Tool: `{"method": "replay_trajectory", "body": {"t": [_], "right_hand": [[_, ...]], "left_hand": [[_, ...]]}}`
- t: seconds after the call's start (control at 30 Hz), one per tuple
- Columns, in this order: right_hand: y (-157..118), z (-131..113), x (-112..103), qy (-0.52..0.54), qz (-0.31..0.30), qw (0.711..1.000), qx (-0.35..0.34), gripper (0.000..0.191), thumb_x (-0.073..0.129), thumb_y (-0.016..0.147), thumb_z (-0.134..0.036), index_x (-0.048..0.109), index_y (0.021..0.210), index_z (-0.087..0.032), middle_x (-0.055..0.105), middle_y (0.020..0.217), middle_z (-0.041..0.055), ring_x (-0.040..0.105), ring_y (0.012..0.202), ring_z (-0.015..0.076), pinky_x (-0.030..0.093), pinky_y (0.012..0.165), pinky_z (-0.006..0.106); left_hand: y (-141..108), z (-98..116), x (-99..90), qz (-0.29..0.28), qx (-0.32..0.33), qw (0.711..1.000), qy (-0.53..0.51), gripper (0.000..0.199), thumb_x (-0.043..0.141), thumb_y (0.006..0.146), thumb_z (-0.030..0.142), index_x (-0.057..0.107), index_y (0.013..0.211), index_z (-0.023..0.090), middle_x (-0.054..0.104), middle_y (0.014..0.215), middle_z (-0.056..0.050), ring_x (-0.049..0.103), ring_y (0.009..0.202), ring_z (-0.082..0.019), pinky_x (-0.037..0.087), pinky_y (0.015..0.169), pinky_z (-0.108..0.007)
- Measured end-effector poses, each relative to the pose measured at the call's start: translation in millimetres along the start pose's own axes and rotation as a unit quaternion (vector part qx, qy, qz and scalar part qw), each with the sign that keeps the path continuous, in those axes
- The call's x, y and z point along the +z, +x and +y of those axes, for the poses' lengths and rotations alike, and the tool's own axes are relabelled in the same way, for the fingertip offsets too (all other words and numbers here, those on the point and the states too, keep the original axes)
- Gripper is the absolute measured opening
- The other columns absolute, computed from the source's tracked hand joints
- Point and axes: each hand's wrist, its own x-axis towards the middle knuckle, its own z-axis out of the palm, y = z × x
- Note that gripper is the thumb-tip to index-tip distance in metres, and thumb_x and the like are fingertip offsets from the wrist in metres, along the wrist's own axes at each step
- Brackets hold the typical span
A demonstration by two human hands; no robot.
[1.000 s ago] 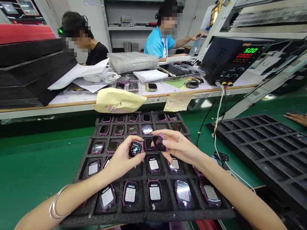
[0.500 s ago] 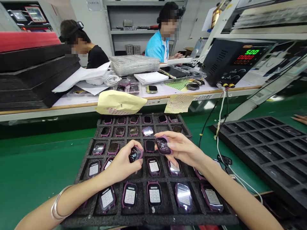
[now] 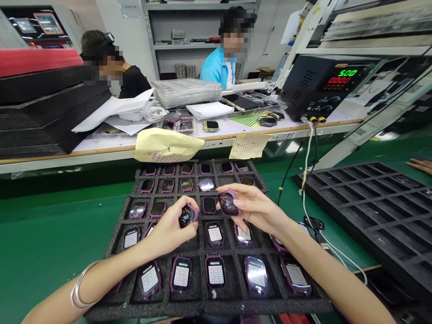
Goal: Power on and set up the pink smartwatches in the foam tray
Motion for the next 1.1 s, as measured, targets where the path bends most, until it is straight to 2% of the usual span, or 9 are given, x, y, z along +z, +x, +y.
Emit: {"method": "replay_trajectory", "body": {"t": [0.23,0.47,0.7,0.83,0.97,1.1], "right_hand": [[0.0,-0.5,-0.9,0.0,-0.006,1.0,-0.006,0.036,0.066,0.081,-0.02,0.062,0.116,-0.018,0.072,0.093,0.0098,0.062,0.044,0.0115,0.049,0.038,0.022],[-0.5,0.1,0.2,-0.003,0.006,1.0,-0.003,0.037,0.069,0.078,-0.021,0.062,0.115,-0.018,0.072,0.092,0.0093,0.06,0.042,0.0112,0.048,0.036,0.022],[0.4,-0.4,1.3,-0.007,0.015,1.0,-0.013,0.034,0.066,0.081,-0.019,0.062,0.115,-0.018,0.072,0.092,0.0091,0.061,0.044,0.0107,0.05,0.039,0.022],[0.3,-1.1,3.3,-0.008,0.012,1.0,-0.022,0.034,0.066,0.081,-0.019,0.063,0.114,-0.017,0.072,0.091,0.0092,0.061,0.044,0.0103,0.05,0.039,0.021],[-0.3,-2.4,4.3,-0.013,0.02,0.999,-0.028,0.033,0.067,0.08,-0.019,0.064,0.112,-0.017,0.072,0.09,0.0083,0.06,0.042,0.0101,0.048,0.037,0.02],[-1.9,-3.2,3.3,-0.009,0.008,0.999,-0.037,0.033,0.067,0.081,-0.02,0.063,0.113,-0.018,0.071,0.091,0.0082,0.061,0.043,0.0103,0.048,0.037,0.02]], "left_hand": [[0.3,1.6,-0.5,-0.001,0.0,1.0,-0.001,0.023,0.053,0.074,0.01,0.048,0.094,0.021,0.048,0.074,0.006,0.038,0.041,-0.003,0.031,0.039,-0.017],[0.0,3.7,-2.3,0.0,-0.001,1.0,-0.006,0.021,0.054,0.075,0.011,0.05,0.093,0.02,0.048,0.075,0.005,0.041,0.044,-0.003,0.035,0.041,-0.016],[-1.0,4.3,-2.4,-0.012,-0.027,0.999,-0.027,0.02,0.054,0.075,0.013,0.048,0.092,0.022,0.048,0.07,0.008,0.037,0.035,-0.001,0.03,0.033,-0.015],[-1.3,4.2,-2.8,-0.015,-0.027,0.999,-0.023,0.022,0.054,0.077,0.016,0.047,0.097,0.023,0.046,0.074,0.007,0.04,0.035,-0.001,0.033,0.033,-0.015],[-2.3,4.8,-3.4,-0.011,-0.017,1.0,-0.013,0.021,0.054,0.076,0.014,0.047,0.094,0.022,0.047,0.074,0.006,0.038,0.035,-0.001,0.03,0.033,-0.015],[-3.3,3.6,-4.7,-0.006,0.0,1.0,-0.012,0.022,0.054,0.078,0.015,0.046,0.097,0.022,0.046,0.075,0.006,0.039,0.039,-0.002,0.031,0.036,-0.016]]}}
